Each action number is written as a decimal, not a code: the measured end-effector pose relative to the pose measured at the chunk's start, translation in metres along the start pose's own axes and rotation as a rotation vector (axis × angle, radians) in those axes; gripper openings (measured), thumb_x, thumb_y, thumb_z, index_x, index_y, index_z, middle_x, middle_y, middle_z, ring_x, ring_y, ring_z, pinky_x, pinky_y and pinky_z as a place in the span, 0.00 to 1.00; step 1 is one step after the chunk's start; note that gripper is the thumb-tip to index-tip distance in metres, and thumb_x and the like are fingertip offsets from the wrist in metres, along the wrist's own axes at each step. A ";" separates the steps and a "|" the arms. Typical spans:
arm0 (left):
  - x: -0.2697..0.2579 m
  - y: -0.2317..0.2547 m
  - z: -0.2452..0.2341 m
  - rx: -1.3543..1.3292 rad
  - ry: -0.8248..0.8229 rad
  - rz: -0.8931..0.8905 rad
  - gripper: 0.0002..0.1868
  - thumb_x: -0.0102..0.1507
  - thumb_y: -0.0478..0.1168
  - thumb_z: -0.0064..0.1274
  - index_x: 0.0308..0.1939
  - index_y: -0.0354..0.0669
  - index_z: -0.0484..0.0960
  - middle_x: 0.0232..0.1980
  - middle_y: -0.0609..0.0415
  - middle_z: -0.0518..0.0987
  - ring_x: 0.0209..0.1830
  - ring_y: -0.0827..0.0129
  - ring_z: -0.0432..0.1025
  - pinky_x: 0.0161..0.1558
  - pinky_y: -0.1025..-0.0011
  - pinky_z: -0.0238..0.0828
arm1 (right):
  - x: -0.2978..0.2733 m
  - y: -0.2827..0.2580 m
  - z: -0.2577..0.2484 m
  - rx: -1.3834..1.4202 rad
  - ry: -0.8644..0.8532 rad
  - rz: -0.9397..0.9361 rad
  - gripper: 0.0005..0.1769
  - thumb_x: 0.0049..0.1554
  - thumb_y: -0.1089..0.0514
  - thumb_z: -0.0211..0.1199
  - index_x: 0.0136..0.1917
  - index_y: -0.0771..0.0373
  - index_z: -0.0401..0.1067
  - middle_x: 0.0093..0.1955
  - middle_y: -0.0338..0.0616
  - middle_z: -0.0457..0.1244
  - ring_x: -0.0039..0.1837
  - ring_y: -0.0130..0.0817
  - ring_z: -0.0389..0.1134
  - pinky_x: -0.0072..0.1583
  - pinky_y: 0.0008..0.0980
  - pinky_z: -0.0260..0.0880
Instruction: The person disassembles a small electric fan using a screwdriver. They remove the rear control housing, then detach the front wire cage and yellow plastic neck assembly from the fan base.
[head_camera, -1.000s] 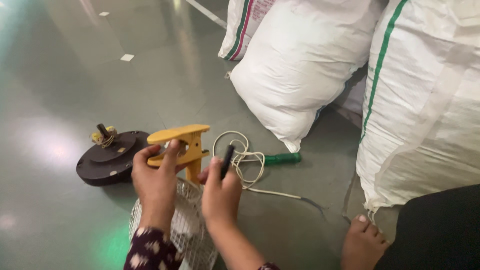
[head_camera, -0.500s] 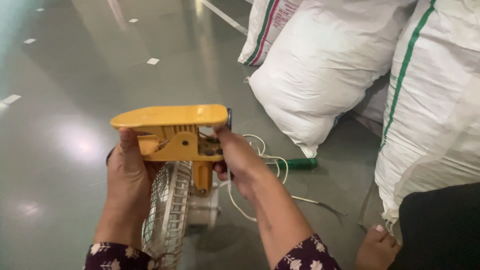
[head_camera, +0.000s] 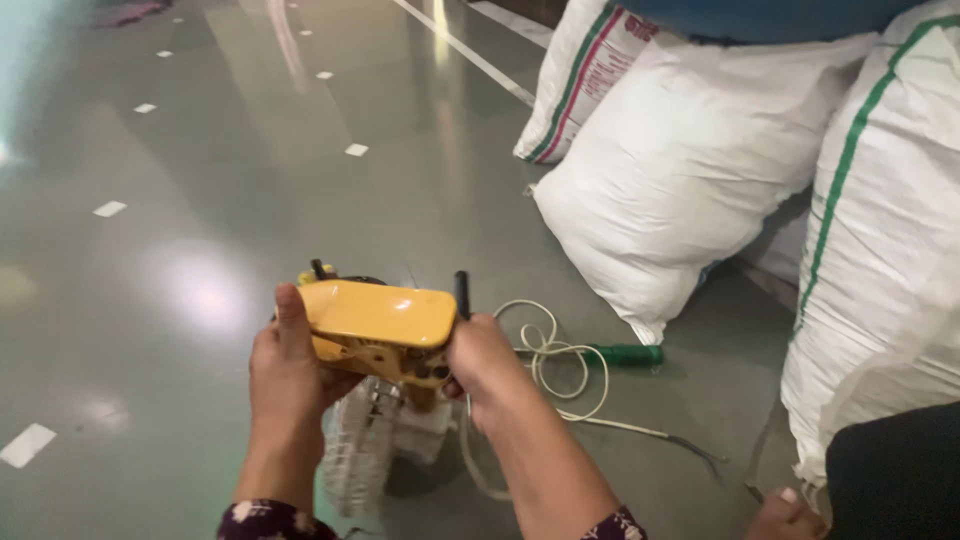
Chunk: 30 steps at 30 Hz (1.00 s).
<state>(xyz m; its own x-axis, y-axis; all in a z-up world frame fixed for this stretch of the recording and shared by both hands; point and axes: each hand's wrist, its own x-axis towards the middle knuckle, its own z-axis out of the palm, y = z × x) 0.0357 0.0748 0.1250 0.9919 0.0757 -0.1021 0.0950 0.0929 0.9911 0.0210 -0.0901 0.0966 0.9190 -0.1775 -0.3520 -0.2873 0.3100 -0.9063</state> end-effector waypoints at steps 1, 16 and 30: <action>0.000 -0.002 -0.002 -0.002 0.097 -0.053 0.37 0.61 0.67 0.43 0.58 0.38 0.73 0.50 0.44 0.82 0.41 0.59 0.82 0.42 0.58 0.83 | 0.003 0.004 0.003 0.030 0.032 -0.017 0.18 0.62 0.53 0.53 0.45 0.71 0.74 0.32 0.44 0.63 0.29 0.31 0.59 0.31 0.35 0.56; -0.074 0.059 -0.008 0.403 0.192 -0.184 0.37 0.48 0.59 0.66 0.54 0.38 0.85 0.44 0.43 0.88 0.39 0.63 0.83 0.43 0.66 0.78 | -0.049 -0.012 0.040 0.325 -0.052 -0.092 0.19 0.64 0.52 0.49 0.63 0.61 0.70 0.56 0.44 0.67 0.53 0.39 0.71 0.56 0.41 0.75; -0.098 0.156 -0.064 -0.475 -0.442 0.271 0.37 0.59 0.55 0.57 0.67 0.41 0.69 0.52 0.41 0.81 0.45 0.58 0.79 0.44 0.60 0.76 | -0.186 -0.179 0.073 -0.099 -0.499 -0.637 0.26 0.64 0.46 0.51 0.68 0.63 0.70 0.52 0.45 0.69 0.53 0.32 0.71 0.54 0.33 0.75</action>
<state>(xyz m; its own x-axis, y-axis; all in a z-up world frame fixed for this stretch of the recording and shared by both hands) -0.0517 0.1454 0.2847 0.9262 -0.2443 0.2871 -0.1075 0.5587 0.8224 -0.0792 -0.0439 0.3413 0.9195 0.1524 0.3622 0.3298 0.2018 -0.9222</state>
